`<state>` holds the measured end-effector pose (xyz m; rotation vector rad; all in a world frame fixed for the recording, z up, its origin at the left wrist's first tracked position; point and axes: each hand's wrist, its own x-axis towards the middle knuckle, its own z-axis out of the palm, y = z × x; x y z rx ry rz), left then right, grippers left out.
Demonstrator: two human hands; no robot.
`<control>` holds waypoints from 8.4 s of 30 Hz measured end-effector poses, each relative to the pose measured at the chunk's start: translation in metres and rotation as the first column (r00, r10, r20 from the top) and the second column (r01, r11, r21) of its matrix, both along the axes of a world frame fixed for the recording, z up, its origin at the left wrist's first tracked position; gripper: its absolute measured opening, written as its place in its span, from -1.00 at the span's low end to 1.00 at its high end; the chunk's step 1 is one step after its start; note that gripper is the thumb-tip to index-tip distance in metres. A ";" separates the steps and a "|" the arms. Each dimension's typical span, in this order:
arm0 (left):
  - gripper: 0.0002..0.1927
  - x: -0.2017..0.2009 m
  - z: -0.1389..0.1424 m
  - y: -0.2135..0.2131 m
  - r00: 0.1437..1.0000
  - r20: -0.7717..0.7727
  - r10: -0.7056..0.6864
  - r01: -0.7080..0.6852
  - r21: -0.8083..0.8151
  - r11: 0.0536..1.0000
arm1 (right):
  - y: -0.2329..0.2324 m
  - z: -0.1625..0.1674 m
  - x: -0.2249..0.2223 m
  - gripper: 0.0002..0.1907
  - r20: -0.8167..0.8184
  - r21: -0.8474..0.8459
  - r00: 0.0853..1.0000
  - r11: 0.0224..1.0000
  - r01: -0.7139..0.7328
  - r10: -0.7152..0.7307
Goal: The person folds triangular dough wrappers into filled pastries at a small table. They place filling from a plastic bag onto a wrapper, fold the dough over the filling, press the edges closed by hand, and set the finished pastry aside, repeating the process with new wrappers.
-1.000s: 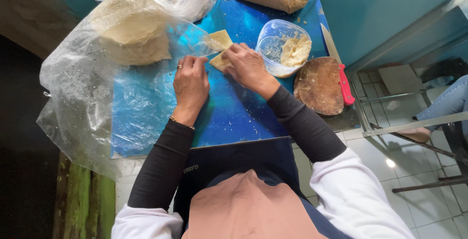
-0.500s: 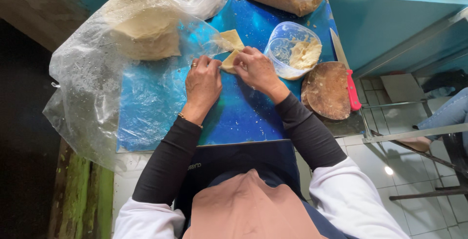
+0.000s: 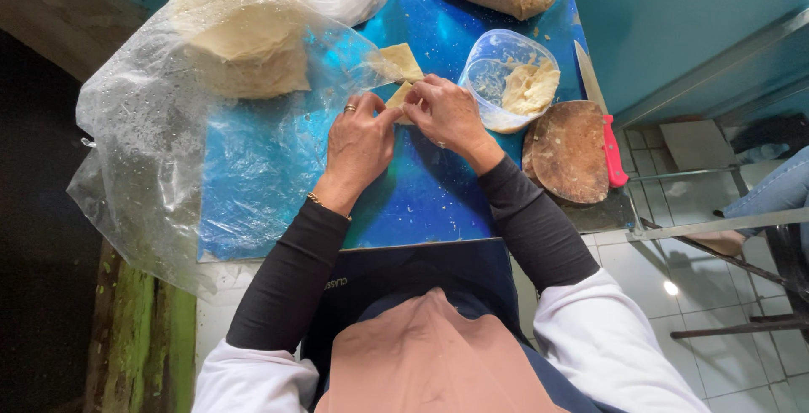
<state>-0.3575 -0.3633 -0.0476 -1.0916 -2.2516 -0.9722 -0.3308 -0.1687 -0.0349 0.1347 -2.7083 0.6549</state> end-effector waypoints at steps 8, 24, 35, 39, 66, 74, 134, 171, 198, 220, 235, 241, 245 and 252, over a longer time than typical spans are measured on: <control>-0.79 0.000 -0.007 0.001 0.994 -0.004 0.108 -0.108 -0.061 0.992 | 0.000 -0.013 -0.013 -0.86 -0.191 -0.251 0.966 0.960 0.125 -0.176; -0.85 0.003 0.008 -0.005 0.990 0.140 -0.007 -0.010 0.116 0.993 | -0.032 0.030 0.111 -0.87 -0.194 0.175 0.975 0.982 -0.072 0.106; -0.85 0.064 0.018 -0.029 0.981 -0.027 -0.194 0.188 -0.147 0.971 | -0.001 0.028 0.153 -0.56 -0.106 0.120 0.994 0.993 -0.007 0.020; -0.93 0.065 0.017 -0.025 0.986 -0.061 -0.156 0.143 -0.180 0.973 | 0.004 0.025 0.170 -0.50 -0.088 0.232 0.995 0.972 -0.026 0.047; -0.82 0.064 0.014 -0.028 0.981 0.006 -0.193 0.193 -0.089 0.977 | -0.016 0.020 0.133 -0.35 -0.089 0.356 0.992 0.933 -0.047 0.084; -0.83 0.065 0.011 -0.025 0.990 -0.006 -0.142 0.141 -0.095 0.985 | -0.020 0.019 0.137 -0.44 -0.113 0.492 0.990 0.870 -0.022 0.089; -0.83 0.064 0.011 -0.025 0.991 -0.036 -0.129 0.125 -0.100 0.987 | -0.039 0.022 0.221 -0.39 -0.080 0.482 0.997 0.874 0.058 -0.022; -0.80 0.064 0.015 -0.027 0.988 -0.004 -0.152 0.151 -0.103 0.983 | -0.030 0.023 0.129 -0.50 -0.077 0.404 0.997 0.915 0.013 0.020; -0.83 0.062 0.014 -0.025 0.988 -0.022 -0.154 0.152 -0.093 0.984 | 0.110 0.069 0.053 -0.75 0.324 0.659 0.942 0.737 -0.153 -0.094; -0.82 0.065 0.017 -0.028 0.988 0.004 -0.154 0.154 -0.102 0.983 | 0.014 0.025 0.101 -0.52 -0.102 0.573 0.983 0.817 -0.065 0.150; -0.75 0.076 0.023 -0.032 0.988 0.022 -0.155 0.157 -0.106 0.982 | 0.154 0.108 0.041 -0.72 -0.298 0.284 0.951 0.944 0.170 -0.081; -0.68 0.084 0.023 -0.036 0.983 0.088 -0.161 0.170 -0.099 0.981 | 0.223 0.100 -0.090 -0.77 -0.127 0.398 0.973 0.889 0.226 -0.190; -0.66 0.088 0.025 -0.039 0.980 0.109 -0.167 0.177 -0.101 0.979 | 0.224 0.083 -0.124 -0.86 0.024 0.562 0.962 0.799 0.212 -0.273; -0.68 0.095 0.021 -0.038 0.981 0.105 -0.166 0.180 -0.141 0.974 | 0.244 0.081 -0.118 -0.86 -0.014 0.249 0.952 0.921 0.299 -0.306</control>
